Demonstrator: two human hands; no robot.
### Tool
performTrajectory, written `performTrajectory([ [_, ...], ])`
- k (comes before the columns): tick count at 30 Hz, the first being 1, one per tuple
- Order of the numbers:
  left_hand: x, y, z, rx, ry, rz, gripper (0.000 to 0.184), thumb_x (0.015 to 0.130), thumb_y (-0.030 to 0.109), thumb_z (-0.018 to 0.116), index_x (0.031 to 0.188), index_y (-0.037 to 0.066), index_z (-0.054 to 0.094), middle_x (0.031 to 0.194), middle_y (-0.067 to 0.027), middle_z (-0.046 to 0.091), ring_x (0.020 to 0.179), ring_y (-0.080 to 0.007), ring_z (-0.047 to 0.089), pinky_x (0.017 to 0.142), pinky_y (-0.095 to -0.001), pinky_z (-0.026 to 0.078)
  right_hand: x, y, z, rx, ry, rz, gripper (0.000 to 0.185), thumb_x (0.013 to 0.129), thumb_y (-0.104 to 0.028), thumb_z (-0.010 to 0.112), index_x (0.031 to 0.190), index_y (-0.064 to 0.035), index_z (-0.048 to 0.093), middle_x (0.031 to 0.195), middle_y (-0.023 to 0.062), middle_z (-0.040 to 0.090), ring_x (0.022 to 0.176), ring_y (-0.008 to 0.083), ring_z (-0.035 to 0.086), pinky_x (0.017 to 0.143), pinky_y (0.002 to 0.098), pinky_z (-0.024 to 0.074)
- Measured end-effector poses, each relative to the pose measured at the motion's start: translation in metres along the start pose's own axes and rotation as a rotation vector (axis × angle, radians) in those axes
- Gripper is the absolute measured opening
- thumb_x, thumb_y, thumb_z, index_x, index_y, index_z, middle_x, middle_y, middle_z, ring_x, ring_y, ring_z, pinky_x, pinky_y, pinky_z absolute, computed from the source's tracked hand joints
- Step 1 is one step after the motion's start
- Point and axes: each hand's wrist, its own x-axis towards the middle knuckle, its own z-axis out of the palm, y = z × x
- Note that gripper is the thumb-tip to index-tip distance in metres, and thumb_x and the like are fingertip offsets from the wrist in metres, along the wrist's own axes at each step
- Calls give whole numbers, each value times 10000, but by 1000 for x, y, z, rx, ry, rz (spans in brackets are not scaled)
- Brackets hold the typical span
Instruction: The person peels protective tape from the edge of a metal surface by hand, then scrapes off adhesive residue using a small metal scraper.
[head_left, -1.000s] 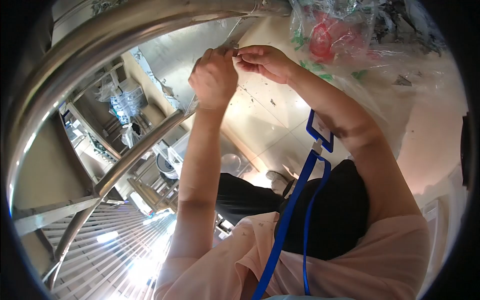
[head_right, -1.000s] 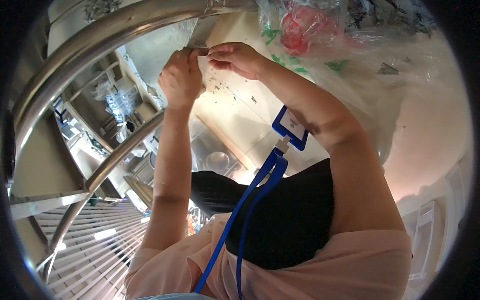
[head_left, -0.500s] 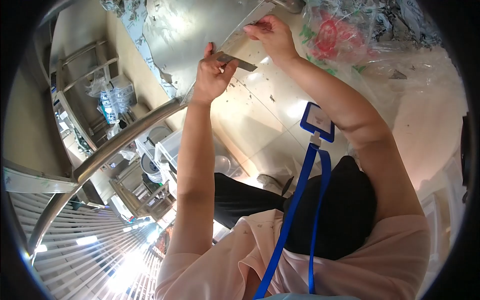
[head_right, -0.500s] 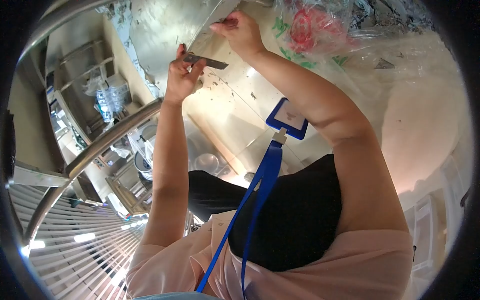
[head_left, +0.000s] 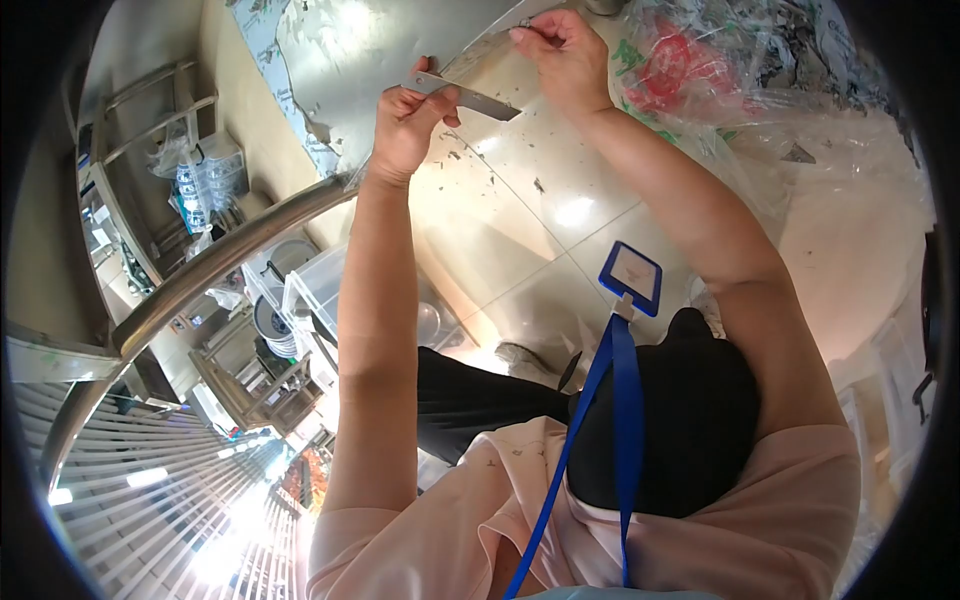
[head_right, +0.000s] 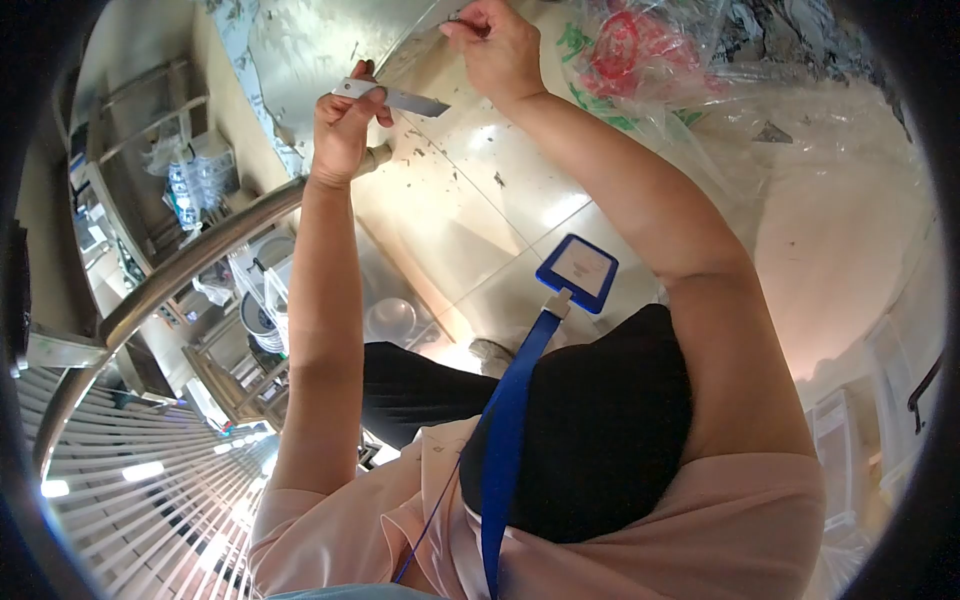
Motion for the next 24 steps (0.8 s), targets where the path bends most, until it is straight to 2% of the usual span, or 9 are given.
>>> performTrajectory([
  [2, -2, -3, 0, -63, 19, -46, 205, 774, 92, 512, 601, 17, 593, 507, -44, 561, 554, -82, 506, 1061, -340, 122, 1, 3, 0, -120, 29, -206, 93, 728, -27, 604, 815, -33, 572, 644, 68, 561, 588, 156, 551, 534, 258, 442],
  [5, -3, -2, 0, -114, 43, -101, 226, 777, 90, 513, 573, 21, 580, 511, -44, 560, 559, -83, 502, 1057, -337, 130, 2, 2, -3, -147, 20, -222, 118, 727, -27, 645, 800, -16, 552, 659, 88, 597, 603, 142, 575, 560, 249, 456],
  [8, -2, -1, 0, -136, 41, -86, 234, 776, 87, 512, 558, 23, 570, 514, -41, 559, 556, -85, 498, 1053, -329, 135, 1, -3, -7, -183, 11, -327, 101, 735, -22, 627, 806, -12, 556, 659, 80, 593, 610, 128, 565, 571, 242, 454],
  [10, -1, -2, -2, -104, 12, -52, 230, 778, 90, 516, 564, 24, 570, 519, -40, 560, 554, -85, 496, 1050, -320, 138, 1, -4, -9, -151, 3, -316, 96, 739, -18, 618, 815, -10, 560, 665, 78, 594, 613, 126, 562, 577, 241, 455],
  [14, -2, -2, -1, -221, 43, -109, 226, 783, 100, 527, 574, 28, 574, 528, -40, 562, 571, -82, 498, 1048, -300, 138, 1, -4, -16, -137, -1, -351, 97, 745, -6, 598, 837, -12, 570, 688, 74, 598, 622, 129, 562, 586, 246, 458],
  [19, -2, -2, 0, -273, 71, -85, 219, 787, 102, 538, 587, 28, 585, 527, -42, 559, 588, -103, 512, 1032, -292, 169, 0, -9, -23, -163, 18, -275, 103, 747, -5, 593, 849, -9, 575, 708, 67, 600, 625, 120, 558, 591, 231, 452],
  [23, -3, -6, -2, -395, 80, -106, 170, 785, 90, 546, 642, 18, 603, 544, -58, 558, 576, -145, 521, 951, -295, 282, 5, -2, -26, -194, 192, -413, 74, 768, -26, 596, 834, 2, 578, 715, 74, 607, 608, 128, 559, 572, 234, 451],
  [24, -3, -5, -3, -454, 78, -117, 157, 783, 87, 547, 655, 17, 606, 550, -62, 558, 575, -152, 522, 926, -295, 305, 4, 1, -33, -189, 106, -260, 134, 761, -59, 628, 862, -5, 559, 746, 57, 600, 659, 120, 580, 578, 232, 458],
])
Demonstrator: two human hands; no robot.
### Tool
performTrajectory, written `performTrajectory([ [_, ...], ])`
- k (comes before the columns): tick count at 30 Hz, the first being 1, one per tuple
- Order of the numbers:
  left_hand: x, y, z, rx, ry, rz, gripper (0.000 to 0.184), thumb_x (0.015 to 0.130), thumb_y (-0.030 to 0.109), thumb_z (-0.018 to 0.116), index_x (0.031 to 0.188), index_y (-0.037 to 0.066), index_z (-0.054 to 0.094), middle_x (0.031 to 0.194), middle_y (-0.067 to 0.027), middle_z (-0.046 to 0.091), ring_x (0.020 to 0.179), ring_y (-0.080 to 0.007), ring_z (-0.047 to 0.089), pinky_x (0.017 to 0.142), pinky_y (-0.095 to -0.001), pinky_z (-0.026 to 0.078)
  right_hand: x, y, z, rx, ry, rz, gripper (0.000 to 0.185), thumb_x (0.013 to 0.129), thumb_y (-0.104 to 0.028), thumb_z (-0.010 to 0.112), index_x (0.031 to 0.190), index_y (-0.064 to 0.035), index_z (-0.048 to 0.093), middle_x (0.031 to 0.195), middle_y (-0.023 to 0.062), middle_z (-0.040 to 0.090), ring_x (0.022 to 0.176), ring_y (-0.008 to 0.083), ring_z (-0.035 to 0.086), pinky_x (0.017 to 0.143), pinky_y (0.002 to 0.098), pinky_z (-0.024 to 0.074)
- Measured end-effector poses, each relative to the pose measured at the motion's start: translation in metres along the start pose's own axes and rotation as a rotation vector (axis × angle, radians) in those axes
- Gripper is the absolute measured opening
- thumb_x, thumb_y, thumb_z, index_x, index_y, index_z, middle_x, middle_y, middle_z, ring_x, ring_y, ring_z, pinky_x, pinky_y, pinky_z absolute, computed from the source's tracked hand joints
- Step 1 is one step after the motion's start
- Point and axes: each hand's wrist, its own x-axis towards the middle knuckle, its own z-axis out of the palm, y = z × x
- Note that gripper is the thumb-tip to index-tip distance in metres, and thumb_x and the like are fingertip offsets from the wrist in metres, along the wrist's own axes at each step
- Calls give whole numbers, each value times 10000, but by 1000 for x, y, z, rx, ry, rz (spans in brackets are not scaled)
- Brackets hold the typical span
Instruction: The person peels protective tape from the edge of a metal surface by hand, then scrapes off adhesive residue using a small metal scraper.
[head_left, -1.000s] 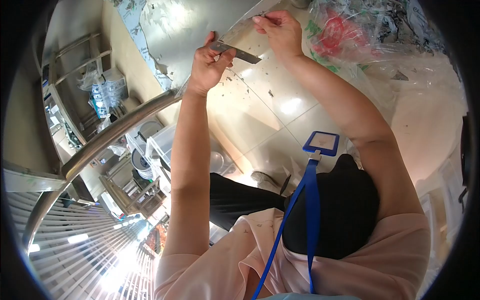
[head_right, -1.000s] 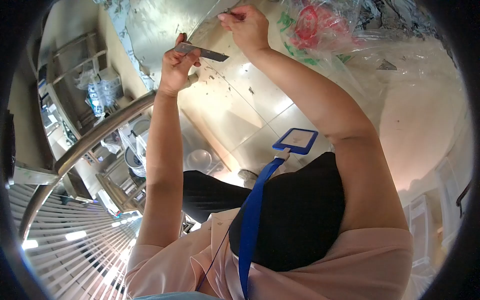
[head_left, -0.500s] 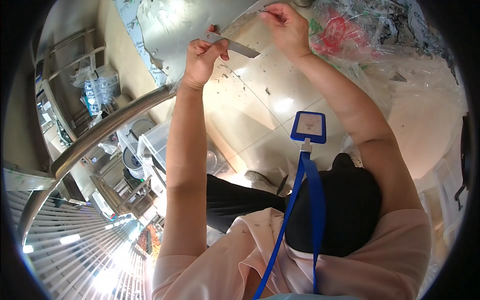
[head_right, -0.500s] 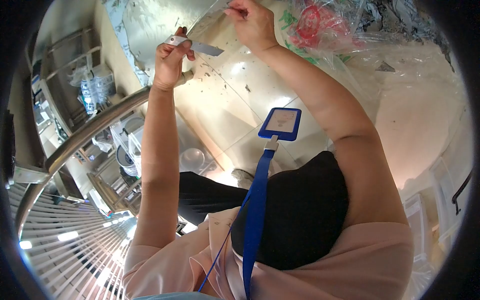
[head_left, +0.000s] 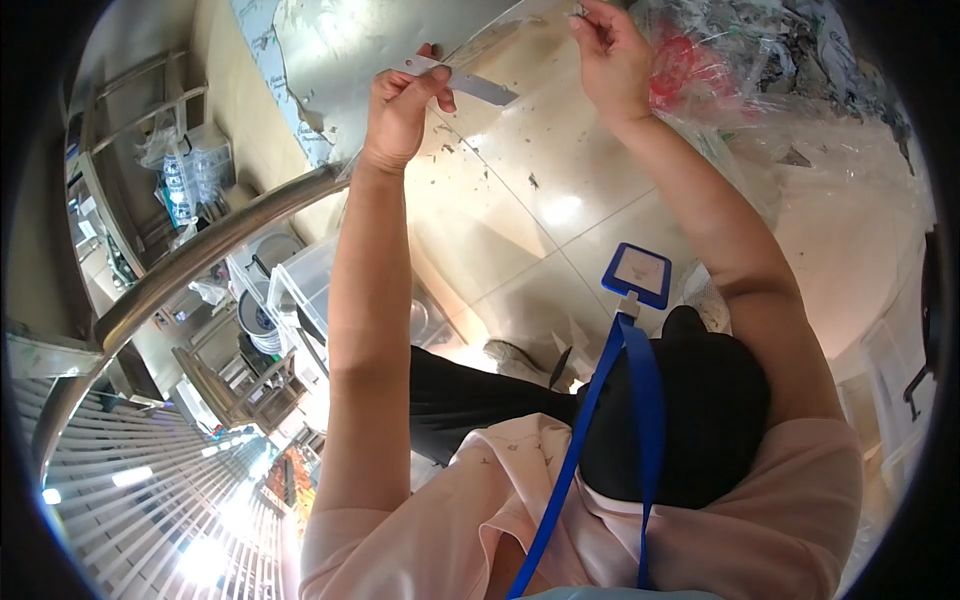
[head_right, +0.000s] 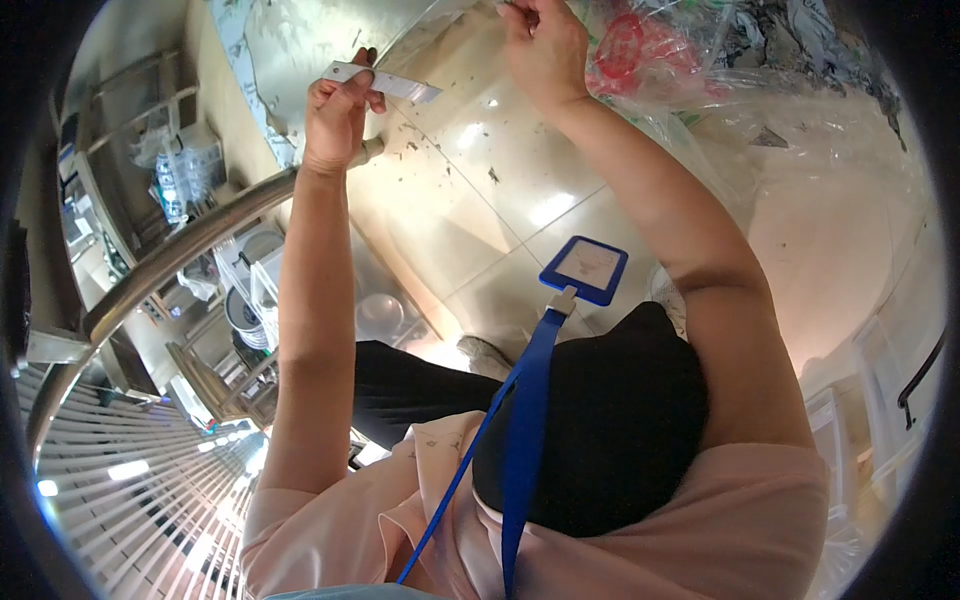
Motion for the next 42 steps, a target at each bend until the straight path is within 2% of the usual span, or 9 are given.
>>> performTrajectory([
  [3, 0, 0, -2, -49, 6, 10, 133, 779, 76, 546, 682, 13, 611, 570, -71, 563, 579, -164, 525, 877, -291, 348, -29, 18, -1, -309, -157, -194, 127, 765, -41, 596, 890, -34, 573, 761, 65, 589, 658, 183, 581, 585, 263, 458],
  [9, 1, 1, 4, -58, 24, 32, 158, 780, 56, 533, 645, 3, 598, 557, -82, 566, 574, -154, 524, 925, -295, 307, -81, 20, 11, -207, -926, -12, 200, 704, 30, 535, 895, -10, 581, 1025, 99, 539, 923, 255, 542, 780, 328, 448],
  [12, 2, 2, 6, -64, 46, 42, 179, 783, 52, 526, 624, 5, 592, 547, -87, 565, 576, -145, 520, 968, -300, 262, -86, 21, 10, -340, -944, -462, 257, 714, -49, 613, 964, -22, 566, 1051, 95, 542, 986, 235, 524, 822, 315, 439],
  [15, 2, 2, 7, -62, 51, 39, 192, 788, 58, 522, 614, 11, 589, 544, -85, 565, 581, -136, 519, 1005, -306, 221, -65, 0, 7, -43, -1130, 140, 339, 712, -119, 667, 1018, -41, 543, 1043, 82, 545, 1022, 193, 498, 852, 291, 420],
  [17, 2, 1, 7, -15, 49, 47, 198, 789, 63, 524, 608, 13, 588, 544, -83, 565, 580, -130, 520, 1023, -310, 198, -51, -7, 11, 463, -933, 638, 356, 735, -114, 663, 1044, -34, 505, 1015, 45, 532, 951, 140, 500, 834, 259, 414],
  [28, -1, 6, 11, -120, 116, -31, 177, 788, 77, 523, 635, 11, 583, 539, -65, 554, 539, -119, 503, 1054, -325, 149, -24, -36, 3, 540, -881, 499, 331, 748, -42, 628, 1052, -20, 498, 947, 25, 528, 846, 91, 518, 788, 220, 437],
  [34, 2, -1, 7, 179, 64, 67, 162, 777, 52, 507, 636, 17, 580, 561, -74, 547, 531, -136, 489, 937, -312, 321, -13, -46, -1, 408, -844, 472, 175, 783, -67, 599, 945, -17, 555, 816, 14, 568, 762, 83, 533, 690, 204, 440],
  [37, 1, 0, 5, -26, 78, 32, 155, 774, 47, 510, 637, 21, 579, 553, -71, 533, 540, -140, 489, 895, -301, 344, -17, -27, 5, 604, -593, 655, 98, 800, -81, 585, 876, -20, 575, 771, 14, 573, 726, 81, 537, 656, 199, 428],
  [42, 0, 2, 6, -77, 120, 19, 149, 779, 48, 519, 648, 12, 581, 551, -63, 523, 536, -145, 485, 746, -280, 417, -55, 26, 5, -172, -1078, -13, 167, 769, -27, 564, 935, -14, 578, 960, 50, 591, 838, 138, 550, 747, 262, 442],
])
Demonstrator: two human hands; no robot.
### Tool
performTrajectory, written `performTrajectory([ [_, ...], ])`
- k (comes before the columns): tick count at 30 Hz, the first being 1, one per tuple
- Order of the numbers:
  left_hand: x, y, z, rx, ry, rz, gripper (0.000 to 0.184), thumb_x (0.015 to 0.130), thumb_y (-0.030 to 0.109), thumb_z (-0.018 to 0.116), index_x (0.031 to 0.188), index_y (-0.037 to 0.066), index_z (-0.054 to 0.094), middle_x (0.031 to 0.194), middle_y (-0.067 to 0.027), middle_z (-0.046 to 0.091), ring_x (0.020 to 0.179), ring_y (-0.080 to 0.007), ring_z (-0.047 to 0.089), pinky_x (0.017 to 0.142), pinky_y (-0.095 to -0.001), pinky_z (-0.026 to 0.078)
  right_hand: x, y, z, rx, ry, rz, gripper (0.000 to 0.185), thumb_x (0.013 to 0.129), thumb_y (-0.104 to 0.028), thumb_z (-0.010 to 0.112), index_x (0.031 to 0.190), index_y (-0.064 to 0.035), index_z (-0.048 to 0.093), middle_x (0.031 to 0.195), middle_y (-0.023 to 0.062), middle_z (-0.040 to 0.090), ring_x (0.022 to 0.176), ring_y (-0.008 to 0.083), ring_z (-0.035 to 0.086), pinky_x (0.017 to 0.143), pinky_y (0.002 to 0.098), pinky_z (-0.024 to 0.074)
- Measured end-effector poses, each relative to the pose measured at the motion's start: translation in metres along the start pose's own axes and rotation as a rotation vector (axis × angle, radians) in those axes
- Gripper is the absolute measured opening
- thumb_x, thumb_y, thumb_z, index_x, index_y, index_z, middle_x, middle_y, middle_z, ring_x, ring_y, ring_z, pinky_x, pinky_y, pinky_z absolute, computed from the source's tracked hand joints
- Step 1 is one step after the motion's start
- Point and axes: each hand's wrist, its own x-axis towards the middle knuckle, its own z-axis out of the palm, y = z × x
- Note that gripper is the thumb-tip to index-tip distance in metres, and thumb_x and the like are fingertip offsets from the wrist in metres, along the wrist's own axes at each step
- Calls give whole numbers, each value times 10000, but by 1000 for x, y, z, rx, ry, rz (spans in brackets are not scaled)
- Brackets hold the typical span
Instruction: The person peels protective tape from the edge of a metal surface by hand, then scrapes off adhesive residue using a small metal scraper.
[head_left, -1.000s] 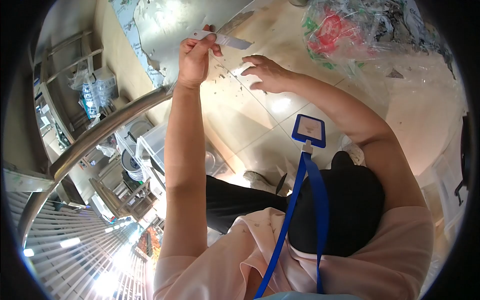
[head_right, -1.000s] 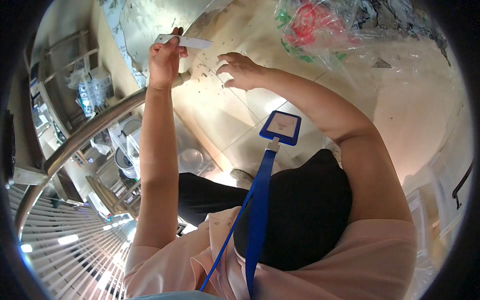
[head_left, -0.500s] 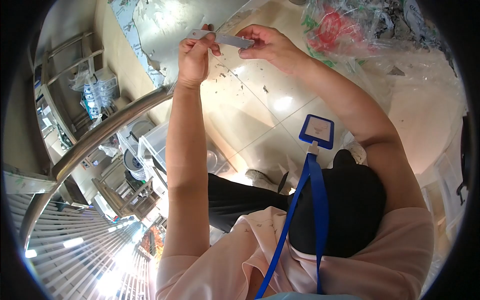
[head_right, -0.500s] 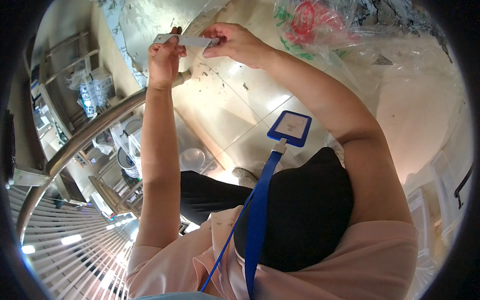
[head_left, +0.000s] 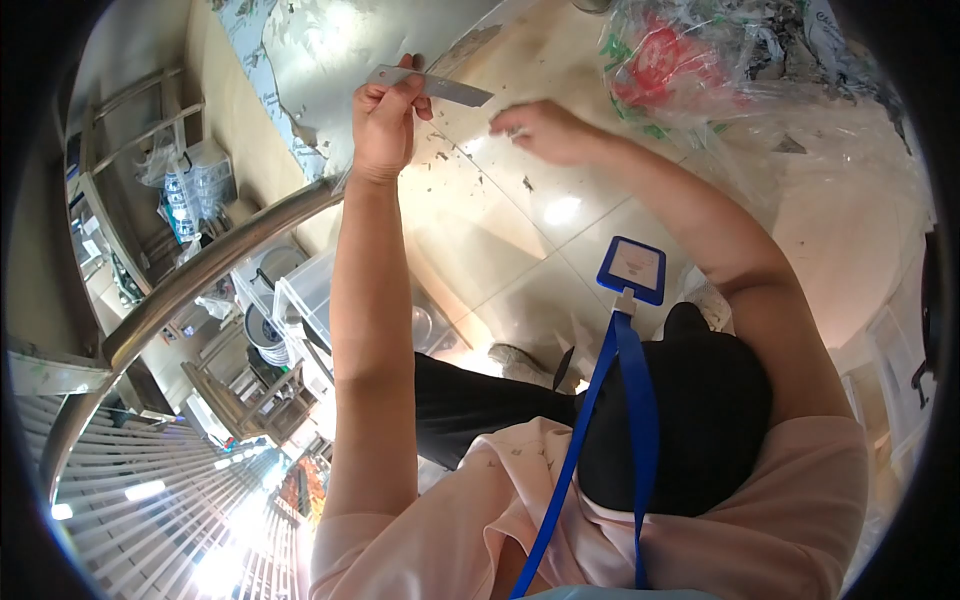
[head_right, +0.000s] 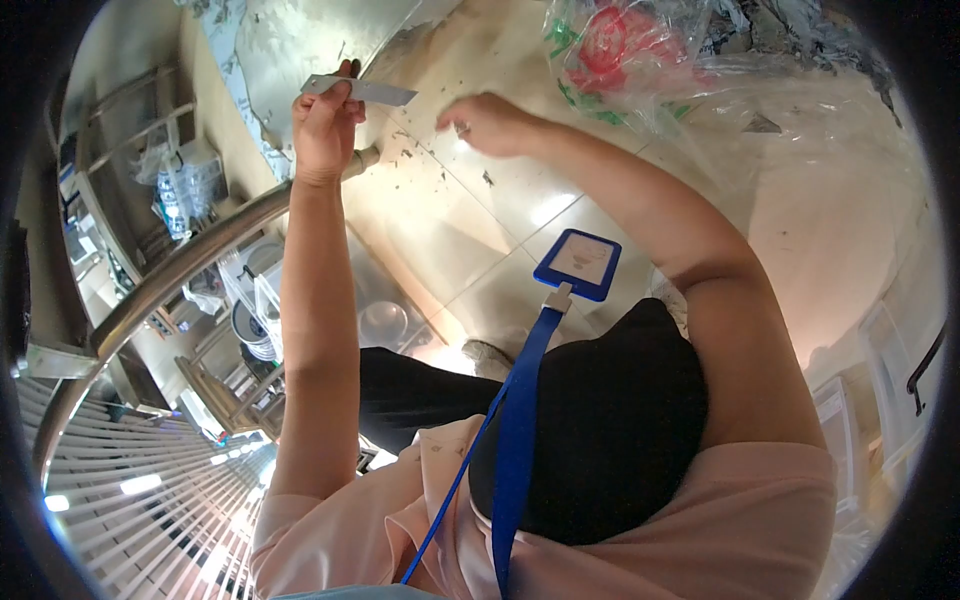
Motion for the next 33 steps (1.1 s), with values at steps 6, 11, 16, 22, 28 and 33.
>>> performTrajectory([
  [6, 2, -2, 9, 182, 32, 72, 175, 803, 105, 545, 678, -10, 587, 598, -56, 543, 566, -135, 505, 593, -245, 428, -3, -23, -8, 606, -85, 326, 323, 751, -115, 641, 1044, -22, 539, 1030, 69, 542, 952, 123, 517, 788, 261, 442],
  [11, 1, 0, 29, 403, 129, 26, 209, 820, 154, 561, 734, -32, 606, 652, -49, 581, 592, -121, 536, 590, -231, 428, 10, -31, -27, 1481, 183, 371, 291, 856, -172, 525, 1095, -13, 474, 1042, 112, 540, 924, 198, 542, 785, 291, 449],
  [16, 3, -1, 48, 586, 224, 83, 235, 821, 162, 553, 707, -34, 616, 612, -42, 591, 556, -105, 545, 548, -229, 408, 31, -27, -26, 1639, 289, 315, 192, 834, -144, 564, 953, 4, 535, 867, 110, 591, 774, 161, 578, 672, 261, 489],
  [22, 5, -5, 55, 936, 278, 240, 278, 824, 202, 556, 715, -48, 612, 587, -71, 597, 538, -101, 559, 515, -236, 425, 46, -20, -19, 1743, 268, 377, 146, 821, -126, 579, 893, -1, 554, 770, 74, 596, 672, 135, 574, 590, 237, 493],
  [28, 8, -1, 57, 1008, 235, 279, 248, 835, 161, 537, 741, -55, 614, 584, -84, 605, 529, -125, 586, 498, -237, 447, 46, -15, -13, 1881, 244, 287, 147, 822, -137, 578, 875, -1, 558, 747, 74, 602, 648, 140, 584, 563, 235, 498],
  [33, 14, 0, 59, 1147, 219, 335, 230, 835, 145, 529, 757, -56, 607, 574, -101, 598, 514, -136, 590, 492, -247, 454, 46, -14, -10, 1910, 210, 270, 149, 831, -141, 565, 875, 1, 556, 738, 75, 605, 641, 145, 587, 554, 242, 498],
])
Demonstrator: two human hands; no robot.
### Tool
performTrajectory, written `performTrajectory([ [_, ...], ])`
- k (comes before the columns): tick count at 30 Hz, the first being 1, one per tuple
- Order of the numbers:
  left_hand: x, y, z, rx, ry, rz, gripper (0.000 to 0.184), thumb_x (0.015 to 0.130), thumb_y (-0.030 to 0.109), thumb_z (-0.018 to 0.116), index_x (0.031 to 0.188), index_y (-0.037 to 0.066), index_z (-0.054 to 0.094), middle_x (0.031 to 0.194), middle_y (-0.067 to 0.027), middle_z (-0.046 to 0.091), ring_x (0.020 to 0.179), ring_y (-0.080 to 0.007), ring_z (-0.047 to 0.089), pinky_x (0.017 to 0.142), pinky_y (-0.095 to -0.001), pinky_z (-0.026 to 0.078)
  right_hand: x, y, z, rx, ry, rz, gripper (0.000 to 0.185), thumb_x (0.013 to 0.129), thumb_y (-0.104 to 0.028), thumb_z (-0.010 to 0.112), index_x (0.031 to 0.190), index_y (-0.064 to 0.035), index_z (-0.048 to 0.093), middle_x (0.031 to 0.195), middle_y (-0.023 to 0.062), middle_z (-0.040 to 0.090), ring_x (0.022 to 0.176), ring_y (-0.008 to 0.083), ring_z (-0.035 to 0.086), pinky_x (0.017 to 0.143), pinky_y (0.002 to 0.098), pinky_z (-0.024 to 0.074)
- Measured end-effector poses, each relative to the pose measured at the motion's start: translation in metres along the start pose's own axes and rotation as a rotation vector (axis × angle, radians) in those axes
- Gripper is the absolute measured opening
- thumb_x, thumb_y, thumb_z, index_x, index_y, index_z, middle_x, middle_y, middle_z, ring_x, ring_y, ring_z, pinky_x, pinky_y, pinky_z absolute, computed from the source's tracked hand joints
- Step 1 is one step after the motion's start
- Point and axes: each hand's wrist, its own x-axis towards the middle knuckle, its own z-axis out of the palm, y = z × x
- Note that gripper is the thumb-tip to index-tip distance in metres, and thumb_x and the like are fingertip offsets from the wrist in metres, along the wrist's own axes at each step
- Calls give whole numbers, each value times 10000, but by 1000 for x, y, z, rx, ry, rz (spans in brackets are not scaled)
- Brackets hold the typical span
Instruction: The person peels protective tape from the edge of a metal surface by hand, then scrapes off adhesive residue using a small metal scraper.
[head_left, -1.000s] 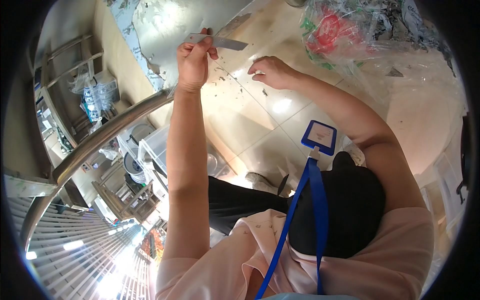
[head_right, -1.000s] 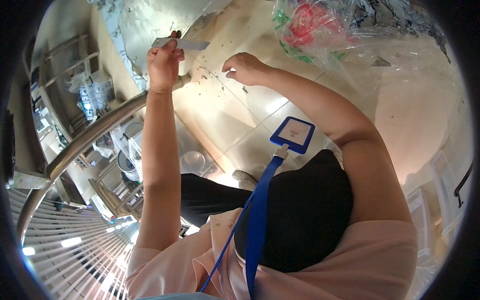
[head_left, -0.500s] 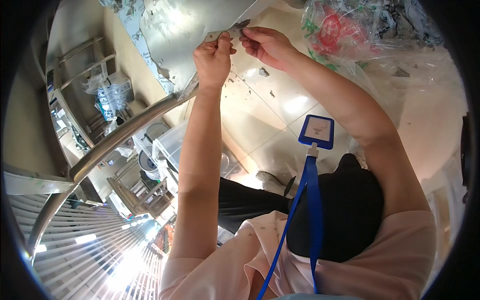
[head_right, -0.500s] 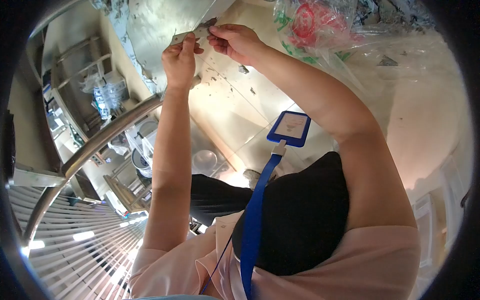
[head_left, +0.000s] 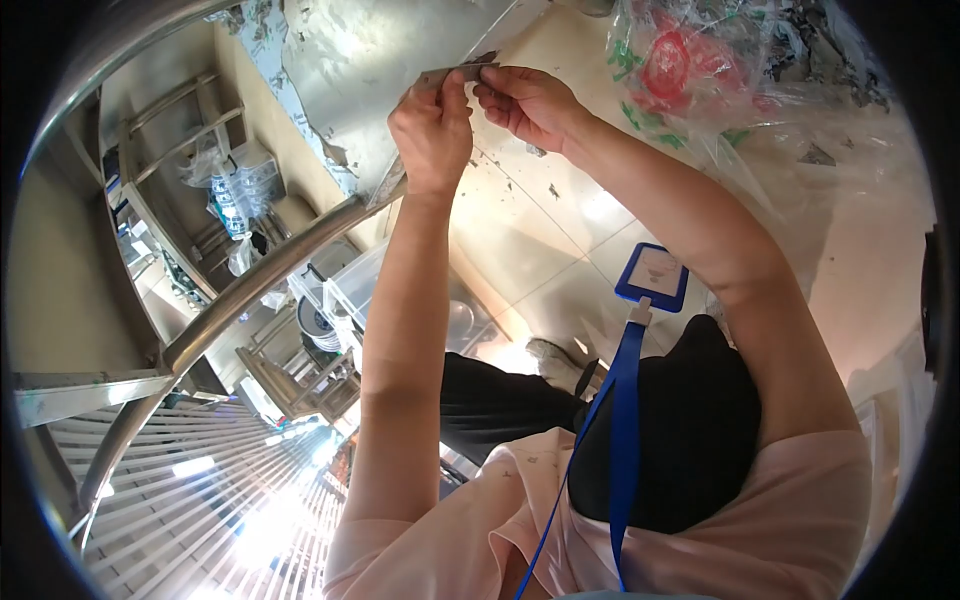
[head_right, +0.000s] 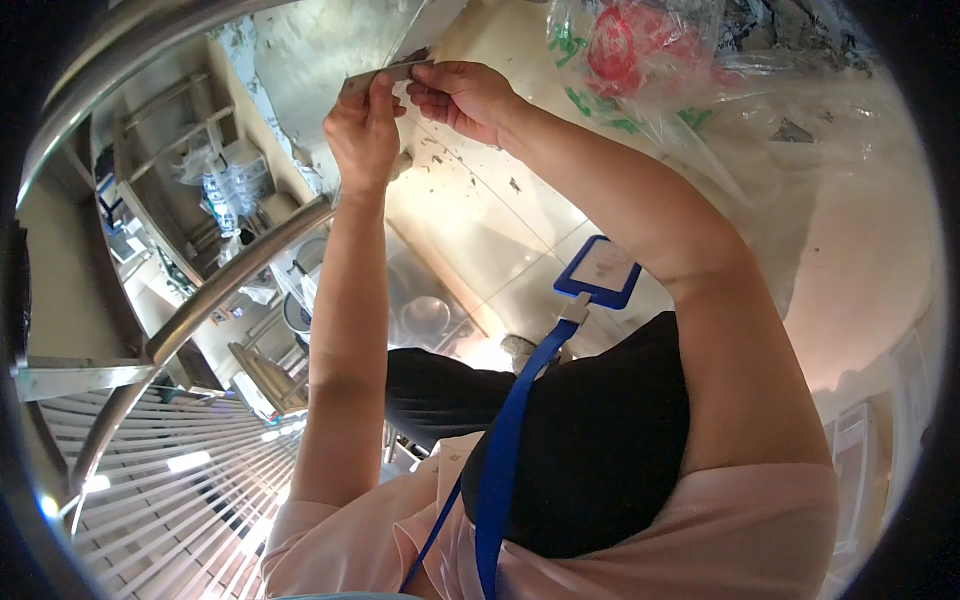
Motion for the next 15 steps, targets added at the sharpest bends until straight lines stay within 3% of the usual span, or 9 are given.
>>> performTrajectory([
  [1, 0, 0, 0, 24, -3, 11, 226, 833, 145, 531, 758, -54, 607, 568, -105, 596, 511, -139, 590, 492, -251, 455, 3, 1, -2, 10, -11, -5, 149, 829, -143, 567, 873, 0, 557, 737, 75, 606, 638, 144, 586, 551, 242, 497],
  [4, -1, 4, 2, 108, 21, 35, 150, 798, 107, 523, 695, 24, 593, 539, -117, 552, 530, -302, 532, 529, -361, 432, 5, 1, -4, 28, -47, 5, 148, 824, -149, 577, 860, -7, 564, 729, 71, 608, 619, 139, 581, 541, 238, 491],
  [15, -1, 12, 10, 230, 30, -40, 155, 777, 109, 551, 650, 22, 569, 568, -134, 561, 548, -333, 531, 550, -379, 431, 2, -6, -5, -6, -30, -10, 135, 813, -144, 593, 823, -10, 579, 699, 67, 601, 576, 110, 554, 527, 217, 470],
])
